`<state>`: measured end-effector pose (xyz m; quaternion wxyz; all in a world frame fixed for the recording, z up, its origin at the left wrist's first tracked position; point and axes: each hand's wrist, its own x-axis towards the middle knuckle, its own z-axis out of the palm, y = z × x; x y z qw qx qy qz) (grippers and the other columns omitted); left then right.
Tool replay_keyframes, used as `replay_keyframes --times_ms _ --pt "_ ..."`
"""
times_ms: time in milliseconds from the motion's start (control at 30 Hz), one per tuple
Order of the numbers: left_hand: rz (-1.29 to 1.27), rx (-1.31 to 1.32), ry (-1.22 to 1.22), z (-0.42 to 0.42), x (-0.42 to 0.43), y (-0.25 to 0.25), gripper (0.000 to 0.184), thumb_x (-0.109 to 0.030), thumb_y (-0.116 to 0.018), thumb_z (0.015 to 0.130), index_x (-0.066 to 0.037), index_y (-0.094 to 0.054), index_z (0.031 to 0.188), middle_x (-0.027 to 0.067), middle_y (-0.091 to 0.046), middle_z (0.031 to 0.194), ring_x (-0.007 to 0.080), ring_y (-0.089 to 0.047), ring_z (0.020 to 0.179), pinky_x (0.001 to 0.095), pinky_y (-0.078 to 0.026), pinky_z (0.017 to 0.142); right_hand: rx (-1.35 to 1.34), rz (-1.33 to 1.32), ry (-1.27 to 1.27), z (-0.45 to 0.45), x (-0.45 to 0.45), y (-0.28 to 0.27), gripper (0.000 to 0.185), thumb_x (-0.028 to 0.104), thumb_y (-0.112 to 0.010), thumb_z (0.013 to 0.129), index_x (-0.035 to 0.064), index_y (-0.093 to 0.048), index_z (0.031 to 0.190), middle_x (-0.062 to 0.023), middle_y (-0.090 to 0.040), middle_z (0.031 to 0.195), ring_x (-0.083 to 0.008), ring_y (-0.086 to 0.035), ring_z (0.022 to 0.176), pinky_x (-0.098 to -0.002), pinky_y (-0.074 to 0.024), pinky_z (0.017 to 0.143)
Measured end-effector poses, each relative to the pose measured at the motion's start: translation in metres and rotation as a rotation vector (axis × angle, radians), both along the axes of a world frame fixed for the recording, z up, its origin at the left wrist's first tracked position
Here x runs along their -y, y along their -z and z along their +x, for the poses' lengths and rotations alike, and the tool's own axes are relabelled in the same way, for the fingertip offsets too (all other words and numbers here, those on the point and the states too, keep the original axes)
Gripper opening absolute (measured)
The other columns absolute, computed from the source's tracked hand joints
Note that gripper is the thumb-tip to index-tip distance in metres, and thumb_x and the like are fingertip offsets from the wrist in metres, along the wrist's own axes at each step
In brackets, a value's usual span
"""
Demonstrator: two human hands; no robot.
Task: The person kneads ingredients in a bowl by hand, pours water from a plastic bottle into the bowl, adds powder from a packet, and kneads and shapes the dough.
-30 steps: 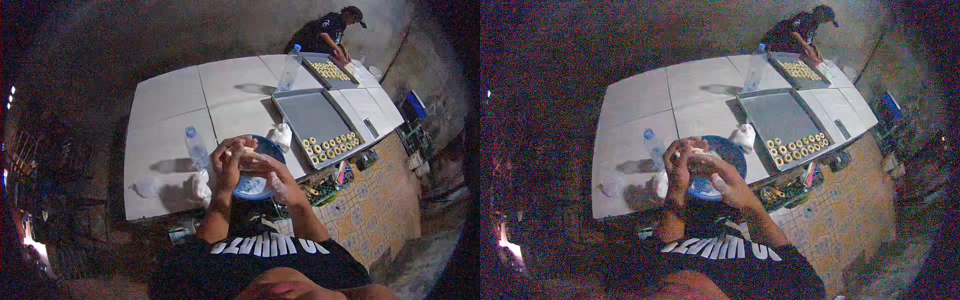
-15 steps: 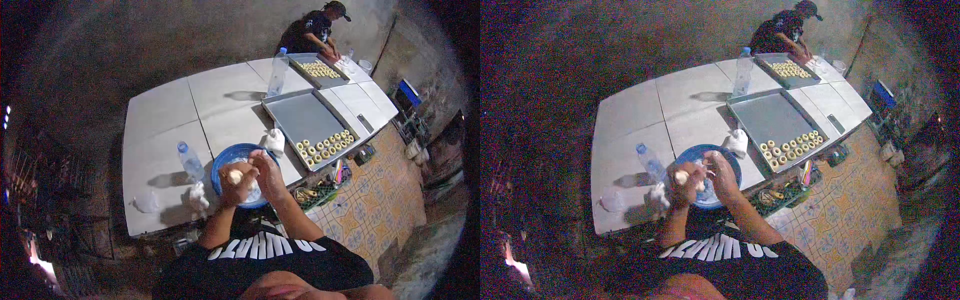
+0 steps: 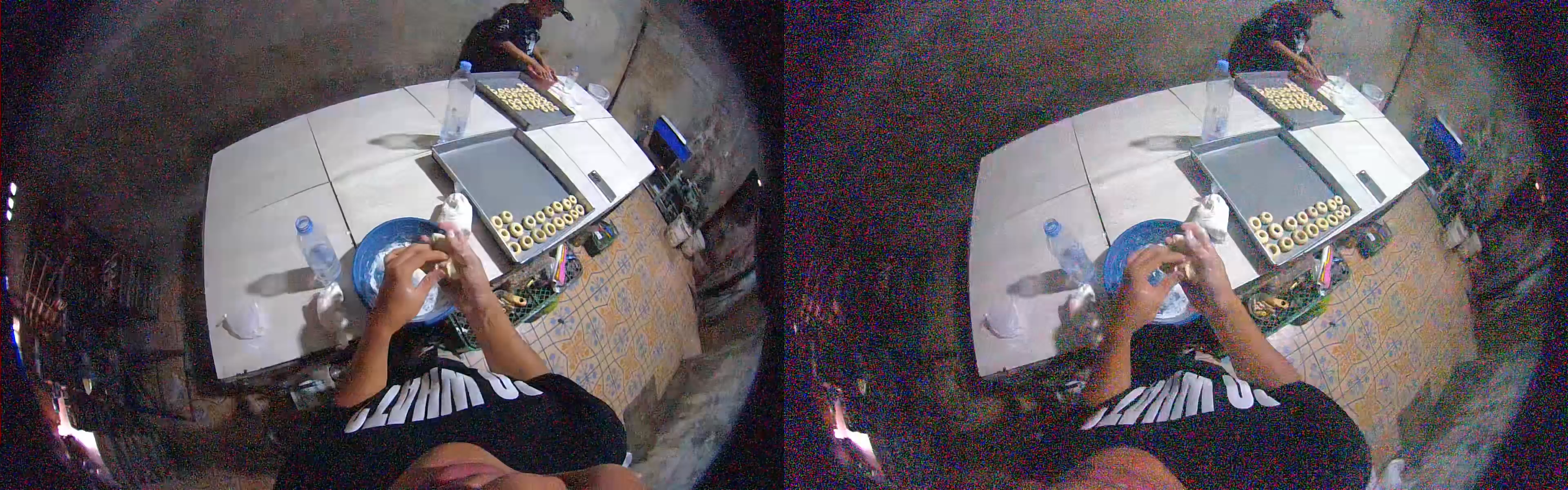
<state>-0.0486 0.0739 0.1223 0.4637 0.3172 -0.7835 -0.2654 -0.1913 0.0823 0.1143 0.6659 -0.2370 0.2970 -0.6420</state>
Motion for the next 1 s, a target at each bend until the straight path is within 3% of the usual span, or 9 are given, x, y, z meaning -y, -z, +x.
replay_keyframes --times_ms 133,367,467,533,700,767,900,933,1000 --pt "-0.061 0.079 -0.263 -0.006 -0.008 0.009 0.041 -0.011 -0.082 0.062 -0.01 -0.062 0.097 0.009 -0.05 0.109 0.0299 -0.048 0.111 0.0448 -0.034 0.095 -0.104 -0.048 -0.001 0.004 -0.008 -0.012 0.04 0.021 -0.061 0.094 0.0081 -0.047 0.129 -0.0074 -0.058 0.108 -0.0191 -0.06 0.092 -0.0327 -0.0523 0.077" --pt "0.039 0.002 -0.114 0.002 -0.006 0.008 0.049 -0.019 -0.086 0.062 -0.01 -0.056 0.099 0.0098 -0.048 0.105 0.0309 -0.047 0.106 0.0436 -0.036 0.093 -0.289 0.037 0.077 -0.015 -0.003 0.037 0.036 0.028 -0.063 0.092 0.006 -0.056 0.121 -0.0046 -0.059 0.091 -0.0149 -0.058 0.075 -0.0279 -0.0496 0.061" --pt "0.059 -0.052 -0.046 0.0 -0.007 0.006 0.037 -0.014 -0.083 0.068 -0.005 -0.057 0.093 0.0093 -0.052 0.096 0.0284 -0.052 0.097 0.039 -0.042 0.088 -0.148 0.035 0.13 -0.011 -0.009 0.029 0.025 0.032 -0.062 0.094 0.0078 -0.055 0.095 0.0013 -0.052 0.072 -0.0099 -0.05 0.059 -0.0264 -0.0405 0.049" --pt "0.101 -0.071 0.0 0.0 -0.006 0.005 0.033 -0.012 -0.081 0.07 -0.003 -0.058 0.091 0.0094 -0.053 0.092 0.0274 -0.054 0.092 0.0376 -0.044 0.085 -0.223 0.045 0.187 -0.01 -0.008 0.031 0.034 0.039 -0.058 0.096 0.0105 -0.051 0.079 0.0032 -0.047 0.063 -0.0087 -0.043 0.051 -0.0268 -0.034 0.046" --pt "0.135 -0.099 0.125 -0.01 -0.008 0.012 0.027 -0.008 -0.077 0.074 -0.001 -0.058 0.091 0.0097 -0.058 0.089 0.0258 -0.057 0.087 0.0364 -0.046 0.081 -0.213 -0.018 0.239 -0.024 -0.013 0.056 0.037 0.044 -0.051 0.098 0.0124 -0.051 0.079 0.0021 -0.047 0.067 -0.0103 -0.045 0.058 -0.0268 -0.0391 0.054" --pt "0.124 -0.065 0.179 -0.015 -0.01 0.015 0.033 -0.009 -0.076 0.076 -0.002 -0.058 0.103 0.013 -0.059 0.104 0.029 -0.058 0.101 0.038 -0.047 0.089 -0.086 0.105 0.314 -0.022 -0.014 0.058 0.036 0.044 -0.055 0.097 0.0146 -0.049 0.077 0.0021 -0.045 0.067 -0.0122 -0.047 0.061 -0.0294 -0.0418 0.058" --pt "0.024 -0.023 0.146 -0.029 -0.015 0.008 0.056 -0.012 -0.078 0.074 -0.007 -0.055 0.125 0.0172 -0.05 0.134 0.0354 -0.053 0.12 0.04 -0.044 0.1 0.082 0.167 0.074 -0.023 -0.027 0.02 0.047 0.056 -0.047 0.096 0.0113 -0.061 0.101 -0.0034 -0.065 0.088 -0.0157 -0.062 0.077 -0.029 -0.0502 0.068" --pt "-0.007 -0.029 0.098 -0.031 -0.015 0.01 0.058 -0.014 -0.079 0.074 -0.008 -0.055 0.126 0.0179 -0.048 0.137 0.0362 -0.052 0.121 0.0405 -0.044 0.101 0.152 0.138 0.0 -0.022 -0.032 0.013 0.061 0.06 -0.04 0.096 0.0081 -0.058 0.121 -0.0066 -0.067 0.107 -0.0181 -0.064 0.093 -0.0327 -0.0512 0.081" --pt "-0.087 -0.066 0.007 -0.033 -0.008 0.006 0.065 -0.016 -0.08 0.07 -0.009 -0.054 0.129 0.0209 -0.039 0.145 0.0392 -0.053 0.12 0.0434 -0.044 0.101 0.205 0.016 -0.107 -0.023 -0.042 0.01 0.067 0.061 -0.039 0.096 0.0053 -0.053 0.13 -0.0092 -0.063 0.116 -0.02 -0.061 0.103 -0.0353 -0.0474 0.091"
